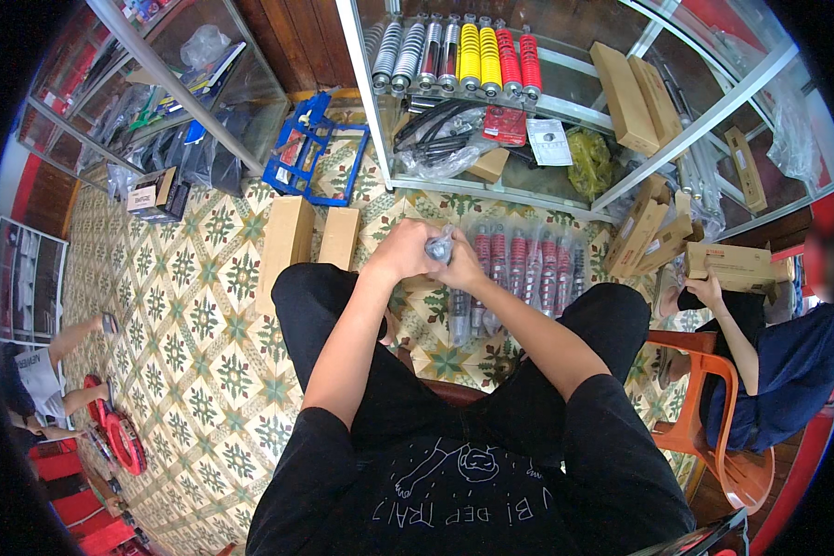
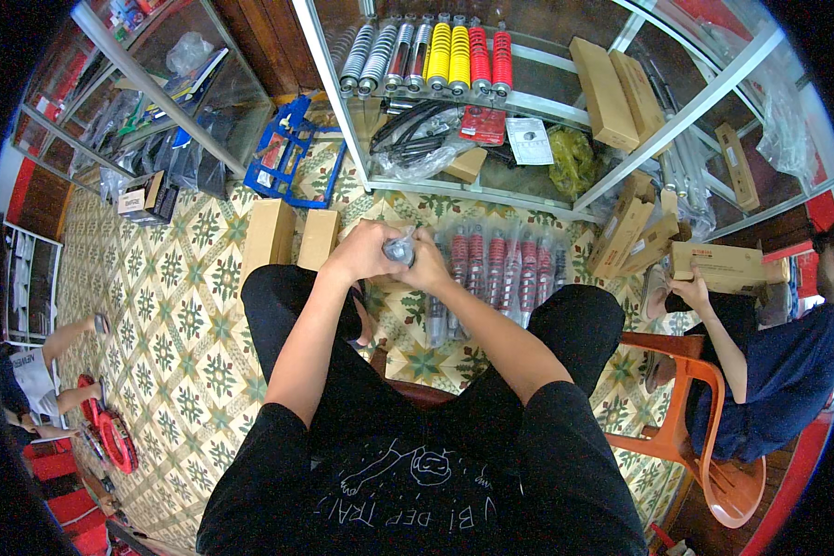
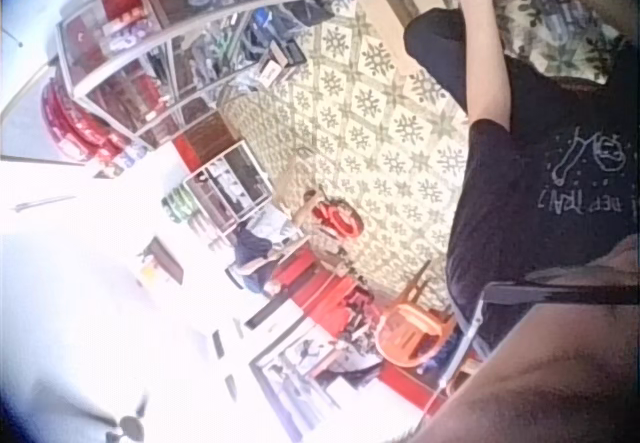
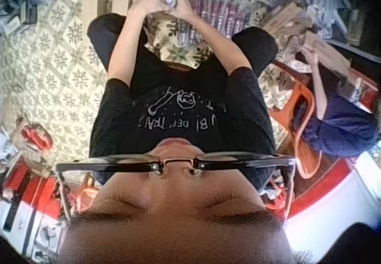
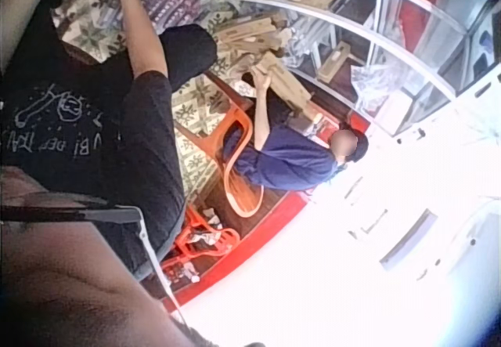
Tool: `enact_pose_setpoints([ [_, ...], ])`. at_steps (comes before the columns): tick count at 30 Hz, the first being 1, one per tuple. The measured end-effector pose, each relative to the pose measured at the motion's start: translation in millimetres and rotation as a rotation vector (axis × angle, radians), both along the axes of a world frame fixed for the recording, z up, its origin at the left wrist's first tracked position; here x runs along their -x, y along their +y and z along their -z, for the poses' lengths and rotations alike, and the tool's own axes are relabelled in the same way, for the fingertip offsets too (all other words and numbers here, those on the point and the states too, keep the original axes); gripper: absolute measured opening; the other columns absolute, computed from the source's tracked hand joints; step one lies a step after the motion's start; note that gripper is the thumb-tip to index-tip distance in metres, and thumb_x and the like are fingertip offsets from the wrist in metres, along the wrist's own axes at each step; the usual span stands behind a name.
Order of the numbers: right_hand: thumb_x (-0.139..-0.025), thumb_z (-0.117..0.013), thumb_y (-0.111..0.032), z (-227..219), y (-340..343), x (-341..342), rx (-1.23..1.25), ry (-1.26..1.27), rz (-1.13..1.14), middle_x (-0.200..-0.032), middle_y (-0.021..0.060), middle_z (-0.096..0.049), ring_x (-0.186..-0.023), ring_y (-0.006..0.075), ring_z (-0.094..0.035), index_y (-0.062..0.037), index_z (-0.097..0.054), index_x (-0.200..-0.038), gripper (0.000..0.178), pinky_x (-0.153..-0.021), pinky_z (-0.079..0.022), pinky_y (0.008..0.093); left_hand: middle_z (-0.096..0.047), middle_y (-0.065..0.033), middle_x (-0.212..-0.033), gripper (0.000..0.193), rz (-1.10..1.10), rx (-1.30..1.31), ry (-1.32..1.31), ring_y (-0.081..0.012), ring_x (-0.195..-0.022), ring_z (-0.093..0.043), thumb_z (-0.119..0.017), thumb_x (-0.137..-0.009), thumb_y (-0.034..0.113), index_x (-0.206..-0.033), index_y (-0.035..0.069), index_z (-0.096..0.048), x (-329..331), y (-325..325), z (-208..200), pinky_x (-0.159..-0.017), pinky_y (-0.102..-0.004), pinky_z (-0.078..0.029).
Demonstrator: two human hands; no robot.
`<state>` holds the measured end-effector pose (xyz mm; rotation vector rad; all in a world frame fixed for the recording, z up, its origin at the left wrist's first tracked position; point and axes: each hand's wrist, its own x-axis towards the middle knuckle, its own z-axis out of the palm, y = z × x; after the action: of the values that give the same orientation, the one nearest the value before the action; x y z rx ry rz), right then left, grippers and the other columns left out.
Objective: The person takes motorcycle shock absorbers out of their protective plastic sleeves and places them into cardboard boxes, closing each box after the item is inside.
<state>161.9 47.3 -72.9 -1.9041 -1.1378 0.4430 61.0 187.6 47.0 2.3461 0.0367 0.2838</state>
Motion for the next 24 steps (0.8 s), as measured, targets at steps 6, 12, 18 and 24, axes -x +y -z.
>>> enact_pose_setpoints([
  [6, -0.055, -0.088, -0.024, -18.5, 6.9, 9.6, -0.018, -0.033, -0.084, -0.115, 0.0179, -0.061, -0.106, 0.0361, -0.054, -0.0080, -0.068, -0.107, 0.059, -0.096, -0.046, 0.0426, -0.067, -0.0212, -0.076, 0.023, -0.023, -0.044, 0.065, -0.0388, -0.074, -0.066, -0.077, -0.062, 0.015, -0.078, 0.001, -0.070, 6.4, 6.0, 13.9, -0.071, -0.0414, -0.054],
  [12, -0.054, -0.091, -0.025, -23.4, 5.0, -25.6, 0.062, 0.025, -0.300, -0.116, 0.0187, -0.059, -0.112, 0.0359, -0.056, -0.0010, -0.058, -0.117, 0.075, -0.100, -0.045, 0.0426, -0.068, -0.0214, -0.079, 0.024, -0.026, -0.139, 0.049, -0.0389, -0.076, -0.067, -0.077, -0.060, 0.013, -0.080, 0.001, -0.070, -1.0, 4.9, 46.3, -0.073, -0.0433, -0.055],
  [18, -0.054, -0.088, -0.020, -12.0, -1.0, -37.1, 0.145, -0.133, -0.292, -0.116, 0.0213, -0.058, -0.109, 0.0381, -0.057, 0.0025, -0.058, -0.116, 0.072, -0.097, -0.047, 0.0426, -0.071, -0.0190, -0.091, 0.036, -0.037, -0.184, 0.310, -0.0367, -0.091, -0.068, -0.080, -0.059, 0.014, -0.094, 0.005, -0.073, -13.2, -5.0, 58.6, -0.083, -0.0432, -0.055],
  [24, -0.057, -0.085, -0.018, -42.2, 1.3, -29.1, 0.065, -0.069, -0.341, -0.116, 0.0243, -0.060, -0.108, 0.0365, -0.060, 0.0047, -0.058, -0.117, 0.069, -0.094, -0.048, 0.0425, -0.071, -0.0181, -0.090, 0.034, -0.095, -0.237, 0.349, -0.0361, -0.091, -0.068, -0.081, -0.061, 0.014, -0.094, 0.008, -0.075, -5.6, -6.4, 60.3, -0.084, -0.0430, -0.055],
])
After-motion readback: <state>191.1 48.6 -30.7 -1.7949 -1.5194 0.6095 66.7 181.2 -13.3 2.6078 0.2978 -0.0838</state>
